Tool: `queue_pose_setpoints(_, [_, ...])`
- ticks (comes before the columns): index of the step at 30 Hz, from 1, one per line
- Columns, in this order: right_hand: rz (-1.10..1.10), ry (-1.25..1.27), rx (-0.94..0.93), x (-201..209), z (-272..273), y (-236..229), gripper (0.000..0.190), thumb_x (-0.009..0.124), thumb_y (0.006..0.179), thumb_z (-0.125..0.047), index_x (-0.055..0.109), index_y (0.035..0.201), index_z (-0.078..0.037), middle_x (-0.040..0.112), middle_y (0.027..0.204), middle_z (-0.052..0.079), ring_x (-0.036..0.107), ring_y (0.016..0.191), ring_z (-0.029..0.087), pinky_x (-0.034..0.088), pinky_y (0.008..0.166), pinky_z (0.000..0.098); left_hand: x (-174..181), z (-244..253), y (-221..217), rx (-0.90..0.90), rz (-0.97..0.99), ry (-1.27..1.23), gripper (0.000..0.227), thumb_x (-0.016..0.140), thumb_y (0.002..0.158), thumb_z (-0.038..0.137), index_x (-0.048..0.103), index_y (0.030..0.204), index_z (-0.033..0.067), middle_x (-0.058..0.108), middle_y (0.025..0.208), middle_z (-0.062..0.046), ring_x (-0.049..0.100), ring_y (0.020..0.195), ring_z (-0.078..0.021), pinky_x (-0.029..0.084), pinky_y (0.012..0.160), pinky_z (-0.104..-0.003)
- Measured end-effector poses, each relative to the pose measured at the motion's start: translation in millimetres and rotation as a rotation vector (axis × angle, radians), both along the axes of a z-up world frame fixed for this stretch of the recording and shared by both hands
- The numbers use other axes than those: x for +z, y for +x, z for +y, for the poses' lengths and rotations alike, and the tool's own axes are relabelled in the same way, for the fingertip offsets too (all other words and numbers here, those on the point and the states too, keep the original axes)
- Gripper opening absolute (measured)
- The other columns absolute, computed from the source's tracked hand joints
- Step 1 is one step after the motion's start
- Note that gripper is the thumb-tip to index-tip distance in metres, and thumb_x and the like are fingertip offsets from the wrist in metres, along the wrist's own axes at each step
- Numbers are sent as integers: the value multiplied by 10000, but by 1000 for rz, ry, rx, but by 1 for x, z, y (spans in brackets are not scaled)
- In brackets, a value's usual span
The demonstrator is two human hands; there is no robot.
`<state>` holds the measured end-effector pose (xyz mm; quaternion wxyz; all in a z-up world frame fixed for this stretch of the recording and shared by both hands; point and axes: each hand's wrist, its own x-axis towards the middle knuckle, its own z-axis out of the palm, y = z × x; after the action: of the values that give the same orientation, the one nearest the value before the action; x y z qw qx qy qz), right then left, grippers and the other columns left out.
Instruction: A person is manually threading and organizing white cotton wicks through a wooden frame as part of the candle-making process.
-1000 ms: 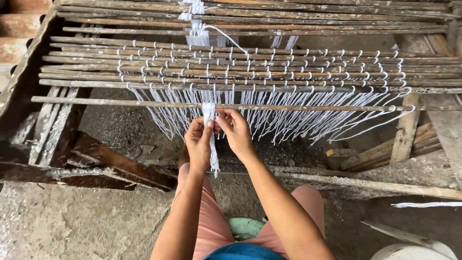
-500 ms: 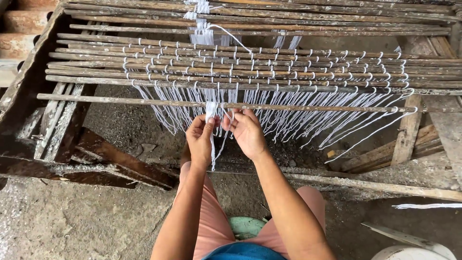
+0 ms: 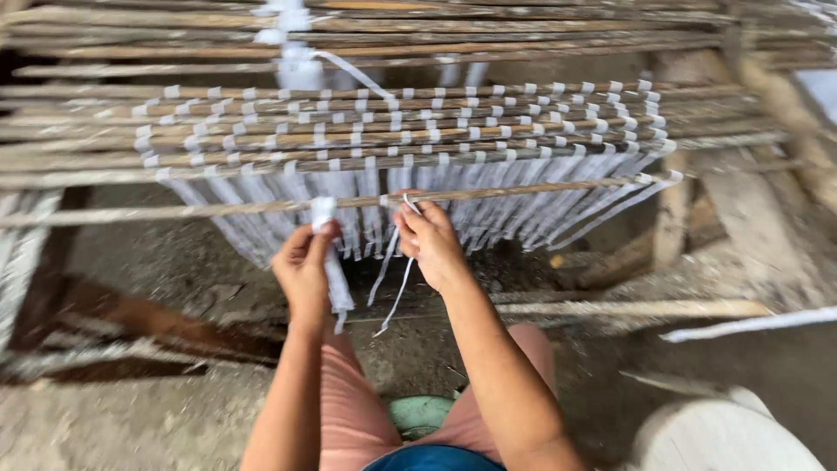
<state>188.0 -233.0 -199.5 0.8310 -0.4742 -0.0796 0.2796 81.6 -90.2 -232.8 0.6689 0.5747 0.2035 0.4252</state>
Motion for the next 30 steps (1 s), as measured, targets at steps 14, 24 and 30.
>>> queue_pose_setpoints(14, [74,23,-23,-7,-205,104,329,478,1055,-399,536,1037,-76,411,845,-3,360,572,14,233,350,100,12,-5,-2,-103,-86,97,79,703,1030,0,689,1085,-55,713,1004,-210,733,995,-263,570,1020,-406])
queue_pose_setpoints(24, [46,-32,-156,1,-213,103,436,314,1065,-516,430,903,-128,337,811,-8,330,569,34,219,348,123,2,3,-2,-102,-114,100,101,708,1036,-9,677,1100,-81,702,1006,-222,729,1015,-278,575,1030,-426])
queue_pose_setpoints(30, [90,21,-162,-7,-203,111,484,263,1034,-568,410,894,-129,337,782,3,326,536,52,212,343,137,2,5,-3,-106,-93,118,98,700,1041,-13,673,1106,-81,702,1009,-225,725,1022,-287,568,1029,-431])
